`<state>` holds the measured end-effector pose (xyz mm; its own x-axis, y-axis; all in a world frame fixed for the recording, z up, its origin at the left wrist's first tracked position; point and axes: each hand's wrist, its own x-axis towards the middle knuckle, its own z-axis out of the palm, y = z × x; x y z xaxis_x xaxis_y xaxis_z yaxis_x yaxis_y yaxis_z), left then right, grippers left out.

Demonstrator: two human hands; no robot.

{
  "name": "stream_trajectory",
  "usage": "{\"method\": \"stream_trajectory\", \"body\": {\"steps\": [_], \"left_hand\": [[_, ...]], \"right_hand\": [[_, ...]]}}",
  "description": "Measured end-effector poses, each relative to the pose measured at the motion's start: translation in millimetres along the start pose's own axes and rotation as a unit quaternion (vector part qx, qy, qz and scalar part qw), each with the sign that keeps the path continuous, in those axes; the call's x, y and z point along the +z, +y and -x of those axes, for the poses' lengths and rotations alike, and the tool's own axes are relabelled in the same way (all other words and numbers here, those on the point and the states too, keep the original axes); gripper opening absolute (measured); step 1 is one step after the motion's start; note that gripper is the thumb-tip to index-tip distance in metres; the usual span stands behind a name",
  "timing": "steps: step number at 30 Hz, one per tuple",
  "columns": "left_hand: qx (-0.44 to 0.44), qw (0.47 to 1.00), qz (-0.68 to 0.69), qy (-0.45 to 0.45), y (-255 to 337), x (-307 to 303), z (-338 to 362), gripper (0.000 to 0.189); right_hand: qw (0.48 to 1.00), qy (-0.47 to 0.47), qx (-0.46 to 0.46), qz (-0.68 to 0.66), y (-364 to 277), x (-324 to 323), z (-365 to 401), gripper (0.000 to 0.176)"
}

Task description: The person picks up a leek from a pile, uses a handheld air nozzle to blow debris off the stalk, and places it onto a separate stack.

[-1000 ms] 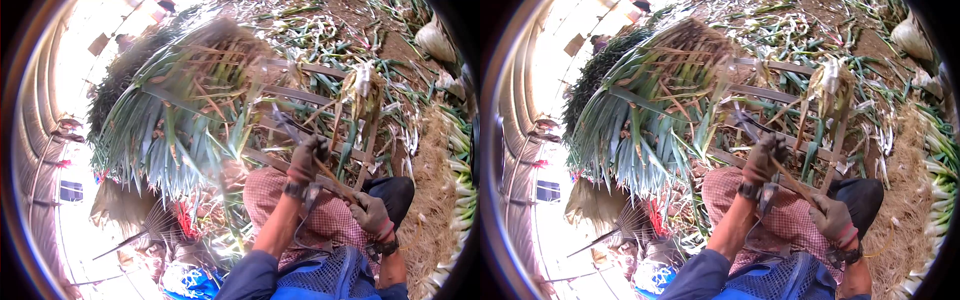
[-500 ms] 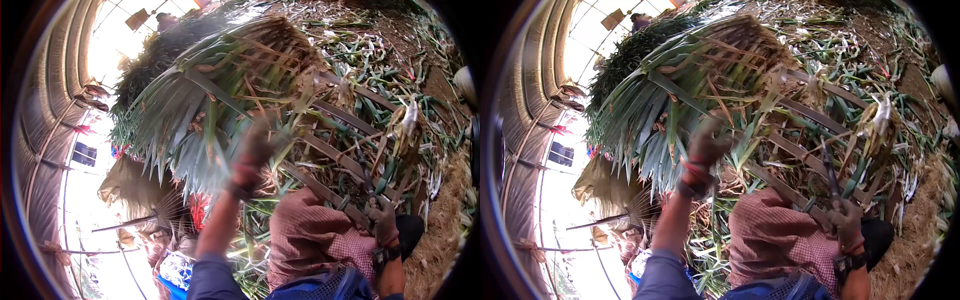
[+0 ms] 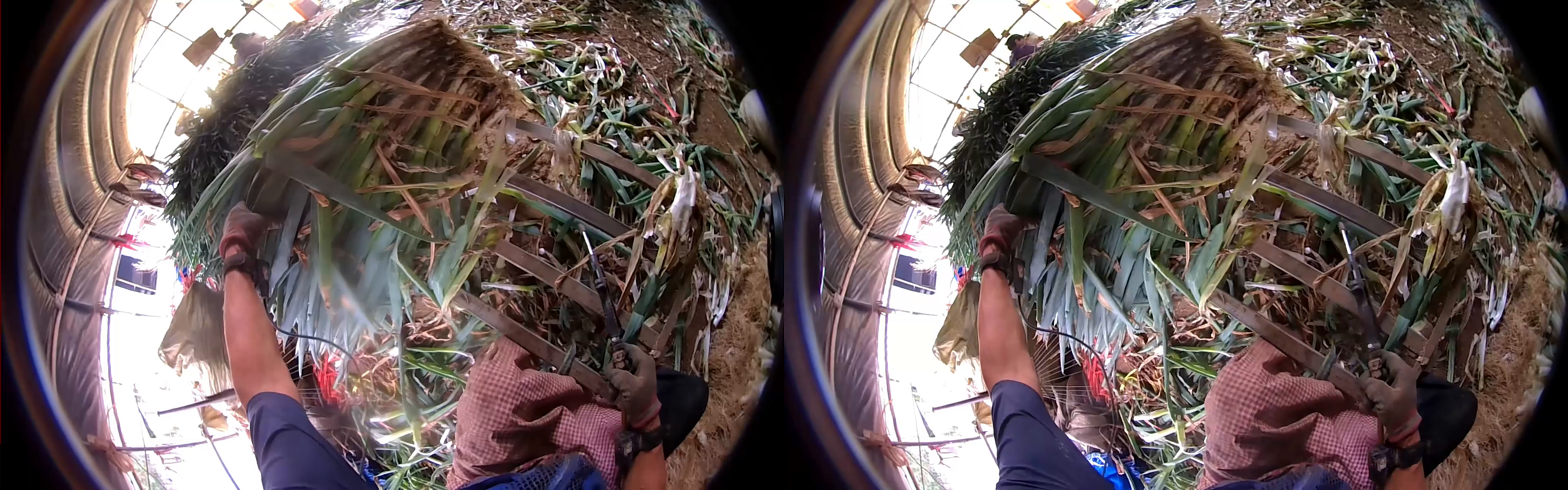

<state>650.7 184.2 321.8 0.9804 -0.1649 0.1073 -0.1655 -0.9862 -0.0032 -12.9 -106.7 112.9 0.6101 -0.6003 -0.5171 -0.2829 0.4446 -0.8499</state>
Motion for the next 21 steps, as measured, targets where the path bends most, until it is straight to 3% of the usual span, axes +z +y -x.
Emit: {"method": "stream_trajectory", "body": {"steps": [2,5,9,11,15,18,21], "left_hand": [[0.064,0.982,0.173,-0.046,-3,8,10,0.058],[0.072,0.986,0.149,-0.015,6,22,34,0.045],[0.068,0.983,0.168,0.001,27,44,68,0.044],[0.109,0.989,0.031,0.092,49,43,100,0.034],[0.167,0.976,-0.029,0.134,70,51,137,0.017],[0.164,0.981,-0.026,0.104,87,55,162,0.020],[0.179,0.973,-0.039,0.139,97,79,181,0.012]], "right_hand": [[1.000,-0.008,-0.003,-0.003,14,-4,2,0.037],[1.000,-0.028,-0.004,0.009,8,-5,13,0.031],[0.998,-0.052,-0.010,0.032,4,-9,28,0.021],[0.998,-0.047,-0.018,0.023,10,-14,36,0.021],[0.998,-0.039,-0.040,0.004,25,-25,43,0.021],[0.998,-0.039,-0.058,0.002,34,-33,44,0.025],[0.996,-0.025,-0.083,0.030,38,-35,48,0.031]]}}
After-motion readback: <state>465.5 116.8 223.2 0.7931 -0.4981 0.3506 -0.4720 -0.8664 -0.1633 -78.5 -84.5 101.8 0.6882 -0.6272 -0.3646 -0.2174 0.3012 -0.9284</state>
